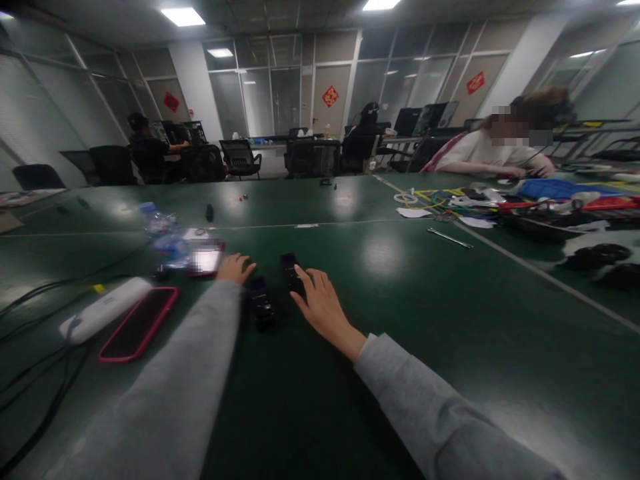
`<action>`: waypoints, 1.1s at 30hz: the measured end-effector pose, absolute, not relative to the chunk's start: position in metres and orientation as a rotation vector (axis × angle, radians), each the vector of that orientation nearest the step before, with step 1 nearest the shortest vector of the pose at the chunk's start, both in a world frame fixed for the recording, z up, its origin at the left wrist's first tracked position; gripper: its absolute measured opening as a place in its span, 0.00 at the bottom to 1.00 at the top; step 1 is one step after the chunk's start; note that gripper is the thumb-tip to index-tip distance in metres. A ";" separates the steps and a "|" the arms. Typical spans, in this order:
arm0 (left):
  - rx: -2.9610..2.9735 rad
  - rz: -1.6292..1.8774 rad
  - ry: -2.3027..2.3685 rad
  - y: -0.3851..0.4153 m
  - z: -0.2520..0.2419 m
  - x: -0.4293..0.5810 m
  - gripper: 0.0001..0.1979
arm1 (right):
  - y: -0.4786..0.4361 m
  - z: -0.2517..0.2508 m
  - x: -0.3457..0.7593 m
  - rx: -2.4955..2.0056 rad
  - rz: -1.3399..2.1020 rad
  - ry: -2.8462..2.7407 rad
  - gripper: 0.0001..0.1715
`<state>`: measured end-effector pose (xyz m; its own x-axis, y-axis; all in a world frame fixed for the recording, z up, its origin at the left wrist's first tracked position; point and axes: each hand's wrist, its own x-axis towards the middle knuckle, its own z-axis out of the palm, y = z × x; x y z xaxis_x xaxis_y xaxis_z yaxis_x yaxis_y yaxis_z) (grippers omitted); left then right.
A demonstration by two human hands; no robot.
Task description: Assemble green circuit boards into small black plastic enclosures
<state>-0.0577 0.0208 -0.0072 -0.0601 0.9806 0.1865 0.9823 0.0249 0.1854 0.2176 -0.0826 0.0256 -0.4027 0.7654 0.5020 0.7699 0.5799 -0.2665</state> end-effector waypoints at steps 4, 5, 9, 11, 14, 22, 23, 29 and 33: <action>-2.132 -0.413 -2.257 0.022 -0.009 -0.058 0.27 | -0.094 0.030 0.212 -1.086 -0.053 -2.270 0.30; -2.127 -0.415 -2.259 0.022 -0.009 -0.058 0.26 | -0.098 0.031 0.210 -1.045 -0.056 -2.310 0.30; -2.124 -0.422 -2.260 0.021 -0.009 -0.057 0.25 | -0.111 0.034 0.203 -0.877 -0.028 -2.471 0.28; -2.123 -0.426 -2.258 0.021 -0.009 -0.057 0.25 | -0.113 0.035 0.201 -0.834 -0.005 -2.502 0.26; -2.128 -0.433 -2.247 0.021 -0.009 -0.057 0.25 | -0.114 0.036 0.201 -0.805 0.023 -2.531 0.26; -2.131 -0.441 -2.229 0.022 -0.010 -0.058 0.25 | -0.114 0.037 0.199 -0.763 0.003 -2.683 0.36; -2.134 -0.440 -2.230 0.022 -0.010 -0.058 0.25 | -0.114 0.037 0.199 -0.768 0.002 -2.683 0.36; -2.125 -0.445 -2.236 0.021 -0.009 -0.057 0.24 | -0.114 0.037 0.195 -0.801 -0.010 -2.674 0.34; -2.133 -0.436 -2.243 0.021 -0.008 -0.056 0.24 | -0.113 0.035 0.193 -0.847 -0.040 -2.645 0.31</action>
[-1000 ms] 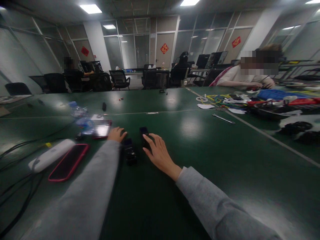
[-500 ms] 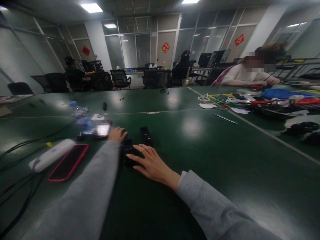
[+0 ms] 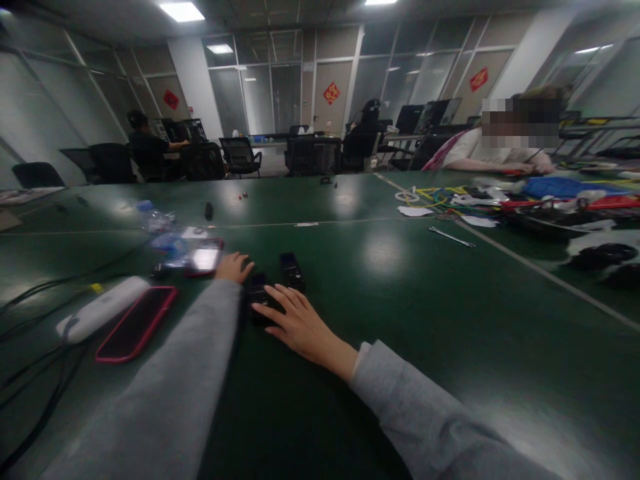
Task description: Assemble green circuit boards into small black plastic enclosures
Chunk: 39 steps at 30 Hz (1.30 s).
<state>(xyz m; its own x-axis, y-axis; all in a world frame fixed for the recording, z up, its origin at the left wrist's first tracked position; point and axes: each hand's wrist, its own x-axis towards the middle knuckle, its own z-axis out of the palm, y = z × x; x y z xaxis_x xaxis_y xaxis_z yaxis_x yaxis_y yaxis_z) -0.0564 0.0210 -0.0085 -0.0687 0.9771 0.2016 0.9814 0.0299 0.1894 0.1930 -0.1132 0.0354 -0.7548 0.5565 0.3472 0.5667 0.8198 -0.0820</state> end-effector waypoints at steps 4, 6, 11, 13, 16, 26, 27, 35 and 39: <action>-2.127 -0.429 -2.245 0.021 -0.009 -0.057 0.25 | -0.112 0.035 0.192 -0.873 -0.059 -2.613 0.32; -2.131 -0.426 -2.239 0.022 -0.009 -0.057 0.25 | -0.113 0.036 0.193 -0.885 -0.051 -2.607 0.32; -2.127 -0.429 -2.237 0.022 -0.009 -0.057 0.25 | -0.113 0.036 0.194 -0.900 -0.033 -2.612 0.33; -2.125 -0.432 -2.236 0.022 -0.009 -0.057 0.25 | -0.112 0.035 0.194 -0.914 -0.042 -2.614 0.34; -2.122 -0.436 -2.229 0.023 -0.010 -0.057 0.25 | -0.111 0.032 0.194 -0.937 -0.062 -2.607 0.34; -2.129 -0.459 -2.229 0.020 -0.009 -0.057 0.24 | -0.112 0.032 0.193 -0.978 -0.105 -2.597 0.34; -2.135 -0.463 -2.228 0.020 -0.008 -0.057 0.24 | -0.112 0.032 0.193 -0.981 -0.104 -2.595 0.34; -2.141 -0.901 -1.916 0.008 0.014 -0.047 0.17 | -0.111 0.031 0.196 -1.030 -0.076 -2.515 0.32; -2.176 -1.169 -1.707 -0.016 0.017 -0.041 0.17 | -0.107 0.034 0.202 -1.160 -0.027 -2.384 0.30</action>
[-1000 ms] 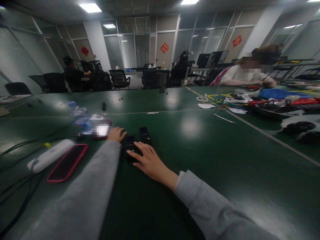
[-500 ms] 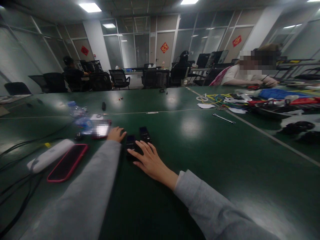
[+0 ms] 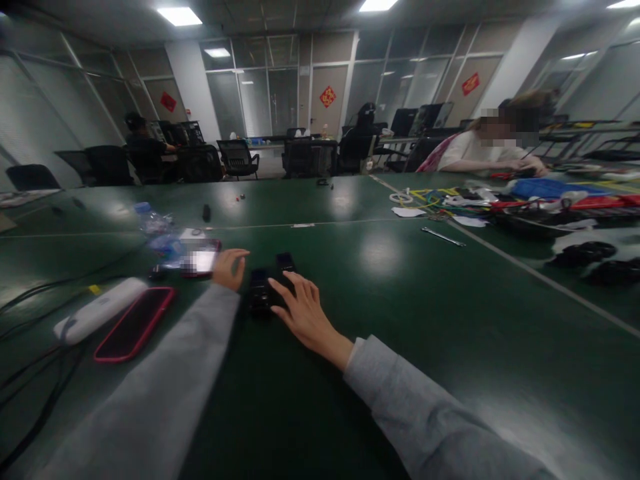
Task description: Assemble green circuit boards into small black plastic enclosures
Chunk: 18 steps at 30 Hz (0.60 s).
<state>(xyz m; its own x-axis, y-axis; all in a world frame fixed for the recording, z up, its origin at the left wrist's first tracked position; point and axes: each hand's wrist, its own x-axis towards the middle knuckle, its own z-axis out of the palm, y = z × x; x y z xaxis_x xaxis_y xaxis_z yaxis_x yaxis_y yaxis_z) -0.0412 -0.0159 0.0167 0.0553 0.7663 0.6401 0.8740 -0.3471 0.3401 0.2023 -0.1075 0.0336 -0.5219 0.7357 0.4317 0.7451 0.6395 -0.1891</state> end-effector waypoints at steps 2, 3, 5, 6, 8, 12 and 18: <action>-2.278 -1.241 -1.583 -0.033 0.016 -0.039 0.17 | -0.102 0.033 0.207 -1.204 -0.024 -2.311 0.28; -2.341 -1.247 -1.530 -0.041 0.015 -0.038 0.18 | -0.098 0.032 0.210 -1.226 -0.026 -2.274 0.27; -2.482 -1.174 -1.484 -0.056 0.015 -0.036 0.22 | -0.091 0.029 0.214 -1.273 -0.016 -2.212 0.27; -2.547 -1.104 -1.491 -0.062 0.016 -0.035 0.26 | -0.088 0.028 0.216 -1.290 -0.005 -2.196 0.27; -2.609 -0.990 -1.530 -0.070 0.018 -0.033 0.34 | -0.085 0.025 0.217 -1.287 0.019 -2.219 0.27; -2.655 -0.910 -1.552 -0.074 0.021 -0.031 0.40 | -0.085 0.023 0.215 -1.209 0.033 -2.355 0.31; -2.712 -0.864 -1.443 -0.075 0.020 -0.028 0.44 | -0.086 0.022 0.214 -1.220 0.069 -2.352 0.32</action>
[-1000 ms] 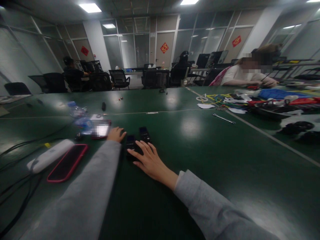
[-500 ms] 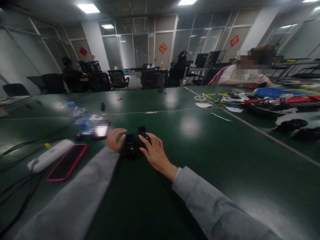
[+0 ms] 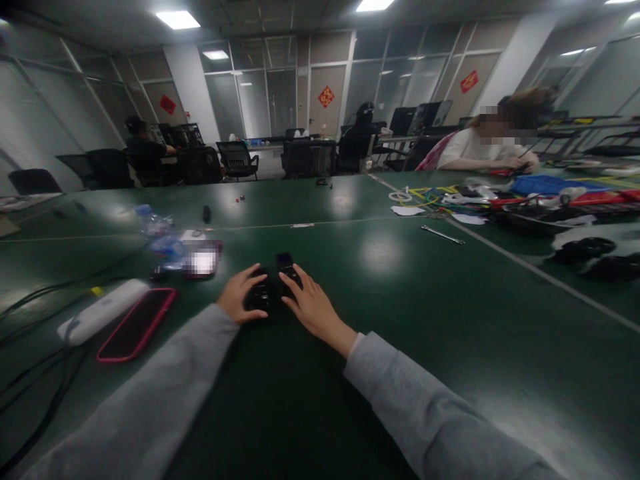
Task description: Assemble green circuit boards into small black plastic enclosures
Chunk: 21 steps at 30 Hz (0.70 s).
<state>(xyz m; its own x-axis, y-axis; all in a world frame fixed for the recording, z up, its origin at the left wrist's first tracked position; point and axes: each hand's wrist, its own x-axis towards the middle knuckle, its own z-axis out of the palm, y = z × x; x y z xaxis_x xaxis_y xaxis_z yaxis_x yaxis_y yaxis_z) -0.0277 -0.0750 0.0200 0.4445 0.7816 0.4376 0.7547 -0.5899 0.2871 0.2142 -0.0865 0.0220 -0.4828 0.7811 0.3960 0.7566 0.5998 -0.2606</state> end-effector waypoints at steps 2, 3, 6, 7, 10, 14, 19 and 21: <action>2.650 0.833 1.384 -0.074 0.018 -0.027 0.45 | -0.085 0.021 0.214 -1.227 0.071 -2.349 0.31; 2.656 0.835 1.381 -0.072 0.016 -0.027 0.45 | -0.085 0.020 0.214 -1.232 0.069 -2.347 0.31; 2.656 0.835 1.387 -0.067 0.012 -0.027 0.45 | -0.084 0.019 0.213 -1.254 0.052 -2.343 0.30; 2.648 0.825 1.400 -0.065 0.010 -0.028 0.44 | -0.084 0.019 0.213 -1.259 0.044 -2.343 0.30; 2.609 0.785 1.453 -0.058 0.006 -0.031 0.41 | -0.084 0.021 0.212 -1.271 0.012 -2.347 0.29; 2.566 0.770 1.484 -0.048 0.001 -0.031 0.38 | -0.083 0.024 0.211 -1.296 -0.035 -2.348 0.27; 2.501 0.814 1.553 -0.027 -0.003 -0.021 0.35 | -0.073 0.026 0.208 -1.359 -0.144 -2.304 0.24; 2.480 0.852 1.583 -0.017 -0.003 -0.015 0.34 | -0.064 0.025 0.206 -1.402 -0.180 -2.279 0.23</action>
<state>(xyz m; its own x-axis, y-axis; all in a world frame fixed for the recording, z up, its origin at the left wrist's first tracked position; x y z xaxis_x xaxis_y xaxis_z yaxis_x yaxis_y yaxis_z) -0.0149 -0.0173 -0.0035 0.3124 0.8572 0.4095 0.8136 -0.4639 0.3504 0.2063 -0.0637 0.0251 -0.3778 0.8126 0.4437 0.8721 0.4733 -0.1242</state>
